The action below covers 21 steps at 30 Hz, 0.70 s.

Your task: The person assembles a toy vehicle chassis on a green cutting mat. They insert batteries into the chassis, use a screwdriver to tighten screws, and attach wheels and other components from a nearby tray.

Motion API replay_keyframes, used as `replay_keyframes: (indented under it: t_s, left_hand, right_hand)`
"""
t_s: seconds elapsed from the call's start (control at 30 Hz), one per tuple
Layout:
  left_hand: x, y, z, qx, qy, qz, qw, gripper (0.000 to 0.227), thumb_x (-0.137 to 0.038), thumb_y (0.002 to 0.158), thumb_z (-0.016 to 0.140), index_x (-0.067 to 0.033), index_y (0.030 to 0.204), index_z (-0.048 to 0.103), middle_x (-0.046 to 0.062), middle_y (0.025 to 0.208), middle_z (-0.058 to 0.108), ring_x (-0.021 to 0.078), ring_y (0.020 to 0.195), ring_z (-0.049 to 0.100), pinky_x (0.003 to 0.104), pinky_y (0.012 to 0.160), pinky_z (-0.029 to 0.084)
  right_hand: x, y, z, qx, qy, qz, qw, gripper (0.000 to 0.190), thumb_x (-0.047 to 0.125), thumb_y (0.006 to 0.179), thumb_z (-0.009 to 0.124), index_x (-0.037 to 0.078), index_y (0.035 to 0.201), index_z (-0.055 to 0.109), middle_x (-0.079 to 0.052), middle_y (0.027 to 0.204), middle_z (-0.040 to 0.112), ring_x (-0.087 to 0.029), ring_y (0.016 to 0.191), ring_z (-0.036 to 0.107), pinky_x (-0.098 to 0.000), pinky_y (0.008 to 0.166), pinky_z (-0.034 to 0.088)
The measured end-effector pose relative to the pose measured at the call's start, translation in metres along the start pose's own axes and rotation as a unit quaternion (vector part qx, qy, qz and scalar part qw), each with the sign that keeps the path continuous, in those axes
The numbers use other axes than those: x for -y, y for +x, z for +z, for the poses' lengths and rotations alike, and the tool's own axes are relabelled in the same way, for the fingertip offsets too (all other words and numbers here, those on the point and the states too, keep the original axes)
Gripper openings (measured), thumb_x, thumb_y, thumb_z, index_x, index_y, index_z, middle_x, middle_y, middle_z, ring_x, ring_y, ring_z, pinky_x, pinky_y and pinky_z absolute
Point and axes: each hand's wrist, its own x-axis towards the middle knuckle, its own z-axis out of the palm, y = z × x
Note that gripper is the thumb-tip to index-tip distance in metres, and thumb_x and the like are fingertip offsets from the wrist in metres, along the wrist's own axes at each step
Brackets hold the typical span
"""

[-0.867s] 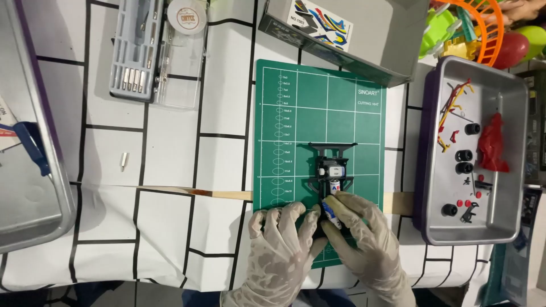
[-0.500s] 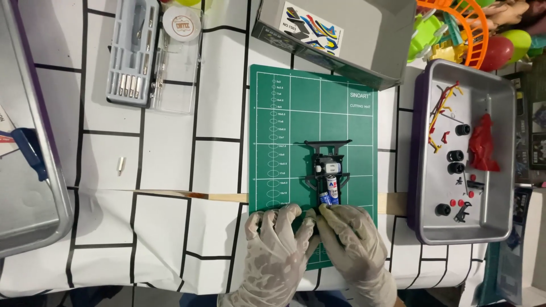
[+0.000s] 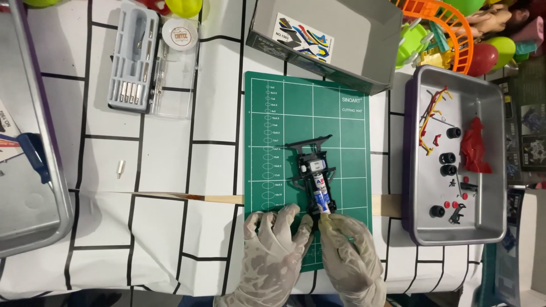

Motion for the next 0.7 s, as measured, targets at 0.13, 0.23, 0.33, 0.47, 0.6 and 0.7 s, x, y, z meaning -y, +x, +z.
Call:
replay_keyframes:
  t_s: [0.13, 0.23, 0.33, 0.47, 0.6, 0.7]
  left_hand:
    - [0.02, 0.007, 0.038, -0.217, 0.144, 0.07, 0.963, 0.049, -0.043, 0.101, 0.044, -0.029, 0.147, 0.05, -0.024, 0.148, 0.047, 0.0157, 0.109, 0.041, 0.044, 0.11, 0.014]
    - [0.021, 0.008, 0.032, -0.275, 0.222, 0.094, 0.931, 0.06, -0.047, 0.106, 0.039, -0.0254, 0.161, 0.036, -0.007, 0.115, 0.046, 0.0133, 0.111, 0.043, 0.04, 0.115, 0.016]
    - [0.02, 0.012, 0.037, -0.235, 0.098, 0.072, 0.964, 0.049, -0.04, 0.098, 0.055, -0.0363, 0.147, 0.057, -0.006, 0.107, 0.041, 0.0192, 0.11, 0.037, 0.033, 0.102, 0.024]
    - [0.011, 0.01, 0.024, -0.109, -0.28, -0.001, 0.954, 0.025, -0.007, 0.086, 0.064, -0.0158, 0.099, 0.044, -0.016, 0.145, 0.065, 0.0086, 0.118, 0.042, 0.026, 0.101, 0.029]
    - [0.011, 0.012, 0.024, -0.053, -0.666, 0.008, 0.744, 0.032, 0.006, 0.083, 0.059, -0.0125, 0.103, 0.042, 0.011, 0.153, 0.062, 0.0146, 0.13, 0.06, 0.029, 0.106, 0.036]
    - [0.012, 0.012, 0.025, -0.046, -0.638, 0.019, 0.768, 0.029, 0.005, 0.083, 0.058, -0.0131, 0.1, 0.043, 0.009, 0.156, 0.058, 0.0137, 0.124, 0.06, 0.03, 0.105, 0.034]
  right_hand:
    - [0.002, 0.003, -0.004, 0.011, -0.04, 0.009, 0.999, 0.017, -0.004, 0.083, 0.083, -0.004, 0.097, 0.075, -0.017, 0.102, 0.073, -0.026, 0.088, 0.073, -0.0327, 0.079, 0.066]
    - [0.005, 0.006, -0.004, 0.014, -0.067, 0.014, 0.998, 0.011, -0.002, 0.084, 0.083, -0.004, 0.092, 0.077, -0.015, 0.1, 0.074, -0.026, 0.085, 0.073, -0.033, 0.076, 0.065]
    - [0.0, -0.001, 0.005, -0.011, -0.056, 0.002, 0.998, 0.021, -0.006, 0.083, 0.086, -0.005, 0.101, 0.075, -0.017, 0.111, 0.071, -0.022, 0.084, 0.074, -0.0298, 0.075, 0.066]
    - [-0.011, -0.012, 0.011, -0.015, 0.01, 0.022, 1.0, 0.024, -0.01, 0.079, 0.085, -0.007, 0.099, 0.073, -0.023, 0.106, 0.071, -0.03, 0.093, 0.074, -0.0345, 0.082, 0.066]
    - [-0.007, -0.003, 0.008, -0.031, -0.022, 0.025, 0.999, 0.022, -0.005, 0.081, 0.088, 0.0, 0.095, 0.072, -0.015, 0.106, 0.07, -0.02, 0.089, 0.072, -0.0278, 0.075, 0.064]
    - [0.004, 0.008, 0.006, -0.028, -0.047, 0.023, 0.998, 0.017, -0.003, 0.081, 0.086, -0.001, 0.086, 0.071, -0.017, 0.094, 0.072, -0.024, 0.079, 0.072, -0.031, 0.072, 0.064]
